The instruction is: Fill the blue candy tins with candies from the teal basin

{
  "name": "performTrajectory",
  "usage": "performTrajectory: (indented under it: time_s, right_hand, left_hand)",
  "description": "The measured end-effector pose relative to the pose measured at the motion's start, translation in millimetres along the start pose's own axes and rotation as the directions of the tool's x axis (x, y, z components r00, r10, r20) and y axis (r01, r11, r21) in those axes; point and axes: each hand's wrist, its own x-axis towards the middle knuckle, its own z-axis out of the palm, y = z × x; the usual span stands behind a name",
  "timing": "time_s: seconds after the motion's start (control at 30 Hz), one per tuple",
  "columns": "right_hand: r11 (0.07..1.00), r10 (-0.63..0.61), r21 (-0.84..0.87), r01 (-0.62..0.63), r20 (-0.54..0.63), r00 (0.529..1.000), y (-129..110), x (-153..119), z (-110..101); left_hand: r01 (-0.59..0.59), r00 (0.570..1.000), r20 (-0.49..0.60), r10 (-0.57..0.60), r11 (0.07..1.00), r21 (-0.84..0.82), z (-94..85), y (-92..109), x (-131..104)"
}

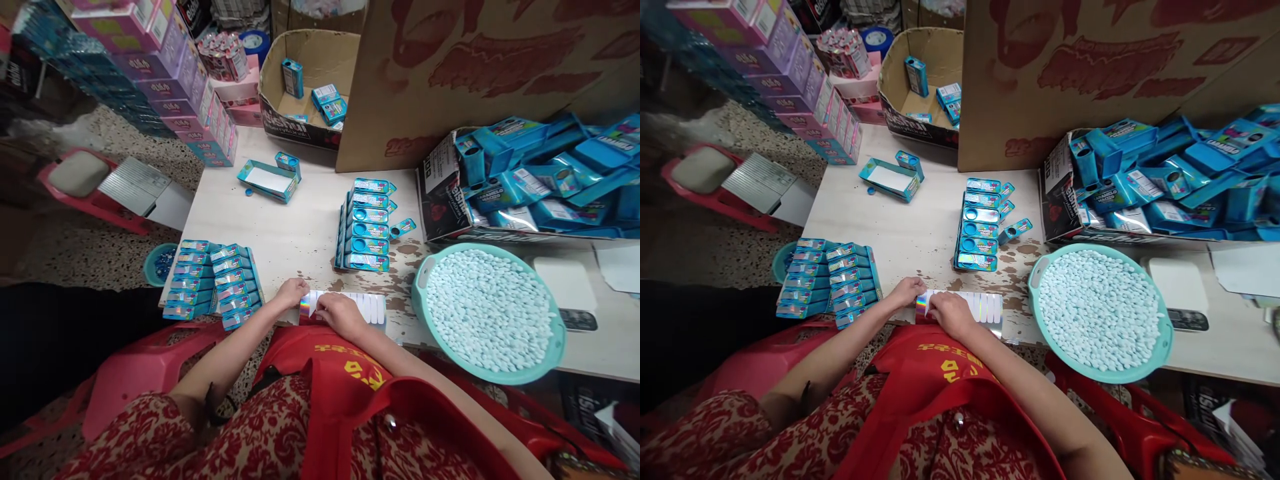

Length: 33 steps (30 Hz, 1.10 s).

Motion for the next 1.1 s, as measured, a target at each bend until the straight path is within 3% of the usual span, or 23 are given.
performTrajectory:
  time_s: [0.07,0.13,0.2,0.3,0.4,0.53,0.7,0.77,0.93,1.1]
  right_hand:
    - [0.995,0.057,0.084,-0.05,-0.078,0.995,-2.1,-6.1,-8.6]
    - [0.961,0.123,0.266,-0.072,-0.182,0.976,-4.5,-13.6,-19.9]
    - [0.884,0.187,0.466,-0.039,-0.275,0.943,-7.1,-20.9,-31.9]
    - [0.818,0.273,0.574,-0.011,-0.371,0.887,-11.2,-28.2,-47.8]
    - [0.849,0.345,0.528,-0.02,-0.526,0.777,-13.6,-28.2,-60.9]
    - [0.907,0.349,0.42,-0.017,-0.73,0.587,-8.6,-15.8,-79.9]
    - [0.902,0.427,0.409,-0.14,-0.796,0.429,14.8,11.5,-97.1]
    - [0.868,0.492,0.469,-0.162,-0.773,0.4,25.2,20.9,-96.9]
    - [0.786,0.6,0.606,-0.124,-0.698,0.39,38.5,29.1,-86.5]
    - [0.761,0.628,0.642,-0.098,-0.688,0.363,44.0,29.6,-86.3]
  left_hand:
    - [-0.067,0.996,-0.064,0.069,0.997,0.025,-3.2,6.6,-8.7]
    - [-0.21,0.977,-0.042,0.21,0.978,-0.016,-6.0,16.4,-22.2]
    - [-0.336,0.932,0.104,0.348,0.934,-0.119,-6.6,28.6,-37.0]
    - [-0.295,0.879,0.315,0.357,0.928,-0.229,-4.5,49.9,-53.3]
    - [-0.275,0.891,0.317,0.324,0.943,-0.188,-5.6,76.1,-58.2]
    - [-0.435,0.863,0.264,0.431,0.899,-0.045,-16.9,116.6,-48.8]
    - [-0.567,0.8,0.228,0.555,0.824,-0.02,-24.0,152.1,-16.8]
    - [-0.566,0.788,0.251,0.563,0.822,-0.067,-20.9,154.8,-1.8]
    - [-0.494,0.781,0.263,0.566,0.818,-0.294,-5.8,138.4,23.0]
    - [-0.391,0.906,0.128,0.404,0.913,-0.117,10.7,116.5,30.6]
